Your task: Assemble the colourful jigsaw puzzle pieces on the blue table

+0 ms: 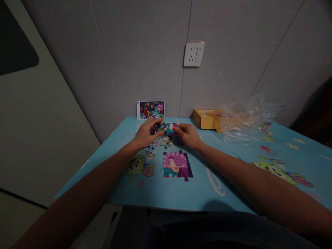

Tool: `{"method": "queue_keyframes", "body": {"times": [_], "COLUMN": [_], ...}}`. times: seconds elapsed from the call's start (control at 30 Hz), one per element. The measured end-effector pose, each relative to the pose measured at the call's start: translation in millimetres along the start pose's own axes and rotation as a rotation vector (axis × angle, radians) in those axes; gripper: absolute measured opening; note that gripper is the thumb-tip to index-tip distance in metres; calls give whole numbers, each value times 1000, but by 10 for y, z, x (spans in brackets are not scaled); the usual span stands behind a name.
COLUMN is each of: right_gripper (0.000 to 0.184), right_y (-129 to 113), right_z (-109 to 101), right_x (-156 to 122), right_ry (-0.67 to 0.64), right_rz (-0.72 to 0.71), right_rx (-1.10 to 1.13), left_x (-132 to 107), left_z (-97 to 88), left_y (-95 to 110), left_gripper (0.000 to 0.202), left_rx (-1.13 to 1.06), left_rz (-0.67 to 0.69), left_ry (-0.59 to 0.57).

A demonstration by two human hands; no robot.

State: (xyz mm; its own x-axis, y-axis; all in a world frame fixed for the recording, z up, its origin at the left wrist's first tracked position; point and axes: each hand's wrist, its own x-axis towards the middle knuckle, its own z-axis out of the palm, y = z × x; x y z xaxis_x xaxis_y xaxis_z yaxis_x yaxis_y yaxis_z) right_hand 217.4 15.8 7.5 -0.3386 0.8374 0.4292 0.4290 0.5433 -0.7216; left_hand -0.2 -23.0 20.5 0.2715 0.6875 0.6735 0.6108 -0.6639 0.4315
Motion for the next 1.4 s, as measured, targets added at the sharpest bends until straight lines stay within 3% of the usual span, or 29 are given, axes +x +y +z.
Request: {"method": "queue_keyframes", "body": {"times": [0.3, 0.5, 0.6, 0.67, 0.73, 0.83, 0.9, 1.17, 1.4], "right_gripper": [49, 47, 46, 45, 44, 43, 43, 43, 46], "right_y": [-89, -104, -120, -122, -113, -93, -85, -85, -67], "right_z": [44, 49, 49, 47, 42, 33, 28, 22, -8], "right_x": [-58, -73, -80, -83, -83, -79, -75, -68, -62], "right_ry": [-74, -123, -120, -105, -91, -101, -123, -138, -215], "right_rz": [-61, -55, -65, -66, -63, -64, -69, -76, -110], "right_rx": [20, 104, 92, 98, 115, 114, 105, 107, 102], "left_x": [-13, 4, 19, 24, 18, -9, -21, 33, 7], "left_z": [143, 151, 138, 142, 157, 190, 206, 145, 213], "left_y": [129, 133, 98, 62, 18, -40, -56, -3, -46], "left_gripper": [44, 58, 67, 65, 51, 24, 20, 23, 33], "left_rx": [153, 189, 98, -11, -112, -269, -387, -496, -579], "left_rz": [262, 293, 223, 82, -111, -290, -323, -366, -368], "left_ry": [33, 118, 109, 111, 89, -77, -141, 12, -26]}}
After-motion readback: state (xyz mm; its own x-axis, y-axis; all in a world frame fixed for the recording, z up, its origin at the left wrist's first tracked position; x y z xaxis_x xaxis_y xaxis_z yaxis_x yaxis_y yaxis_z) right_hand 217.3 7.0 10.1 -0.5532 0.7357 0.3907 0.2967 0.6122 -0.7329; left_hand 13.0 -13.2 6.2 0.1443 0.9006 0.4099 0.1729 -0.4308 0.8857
